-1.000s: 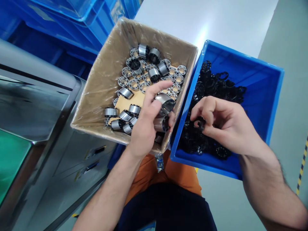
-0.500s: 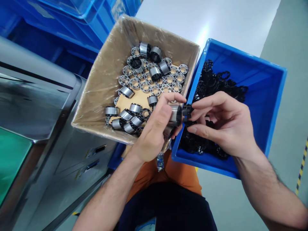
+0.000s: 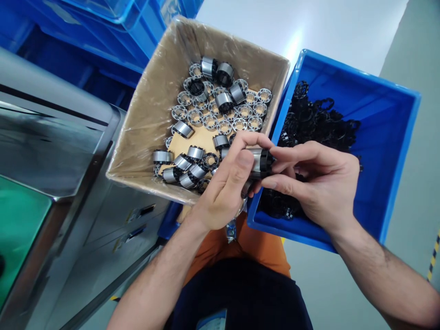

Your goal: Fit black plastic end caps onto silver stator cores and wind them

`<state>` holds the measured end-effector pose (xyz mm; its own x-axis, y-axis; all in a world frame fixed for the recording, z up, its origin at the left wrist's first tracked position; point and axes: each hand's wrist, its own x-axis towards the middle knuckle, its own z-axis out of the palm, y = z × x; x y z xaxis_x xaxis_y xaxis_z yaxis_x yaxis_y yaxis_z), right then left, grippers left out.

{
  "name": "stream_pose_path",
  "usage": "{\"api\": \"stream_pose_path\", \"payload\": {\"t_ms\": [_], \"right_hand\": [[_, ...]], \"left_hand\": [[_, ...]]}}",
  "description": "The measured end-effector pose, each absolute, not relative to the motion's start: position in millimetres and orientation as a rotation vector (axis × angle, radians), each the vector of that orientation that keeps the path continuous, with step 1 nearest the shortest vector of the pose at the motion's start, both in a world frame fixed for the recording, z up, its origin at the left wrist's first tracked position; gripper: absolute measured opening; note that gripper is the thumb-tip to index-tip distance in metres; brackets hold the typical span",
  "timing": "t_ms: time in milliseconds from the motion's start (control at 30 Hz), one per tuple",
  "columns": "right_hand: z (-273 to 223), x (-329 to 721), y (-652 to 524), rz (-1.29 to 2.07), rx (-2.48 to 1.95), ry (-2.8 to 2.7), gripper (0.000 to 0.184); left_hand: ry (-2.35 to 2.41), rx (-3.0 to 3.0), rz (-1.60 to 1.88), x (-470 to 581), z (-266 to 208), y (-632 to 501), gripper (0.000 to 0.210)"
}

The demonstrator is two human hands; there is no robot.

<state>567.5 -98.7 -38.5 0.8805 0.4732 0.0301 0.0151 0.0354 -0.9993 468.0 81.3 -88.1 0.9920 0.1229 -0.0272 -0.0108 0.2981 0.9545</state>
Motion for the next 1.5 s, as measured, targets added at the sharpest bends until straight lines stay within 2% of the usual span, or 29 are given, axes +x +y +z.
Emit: {"api": "stream_pose_path", "payload": {"t_ms": [200,400,600,933,1167,1267,1333,1367,1433,1500], "right_hand": [[-38.6,568.6,-100.2,0.342,-1.528,-0.418,0.034],[-44.3,567.2,-97.5,0.423,-1.453,-0.365,0.036],[-41.6,566.2,-97.6,0.354,-1.484,-0.455,0.034],[-36.0,570.6,-105.2,0.369,-1.589,-0.51,0.036],[-35.9,578.0,-105.2,0.476,-1.521,-0.59,0.03],[-37.0,611.1,-122.8,0.468,-1.729,-0.626,0.023],[-41.5,635.2,-138.7,0.469,-2.03,-0.688,0.016],[-45.0,644.7,-145.5,0.538,-2.184,-0.749,0.017],[-53.1,655.7,-153.6,0.79,-2.403,-0.877,0.036],[-60.1,656.5,-153.1,0.982,-2.486,-0.953,0.056]], "left_hand": [[0.081,1.244,0.042,470.4,-87.0,82.5,0.054],[-0.037,1.207,0.066,472.3,-83.8,81.6,0.036],[-0.019,1.187,0.037,471.7,-86.0,80.8,0.046],[-0.049,1.249,0.083,474.4,-88.3,81.0,0.044],[-0.095,1.443,0.14,476.2,-82.7,95.7,0.046],[-0.012,1.733,0.179,472.7,-74.1,122.3,0.031],[0.124,2.006,0.167,467.2,-67.0,142.0,0.038],[0.191,2.126,0.196,464.1,-63.8,149.6,0.051],[0.318,2.238,0.295,458.9,-58.9,155.6,0.073],[0.416,2.099,0.448,457.7,-57.7,147.4,0.068]]}}
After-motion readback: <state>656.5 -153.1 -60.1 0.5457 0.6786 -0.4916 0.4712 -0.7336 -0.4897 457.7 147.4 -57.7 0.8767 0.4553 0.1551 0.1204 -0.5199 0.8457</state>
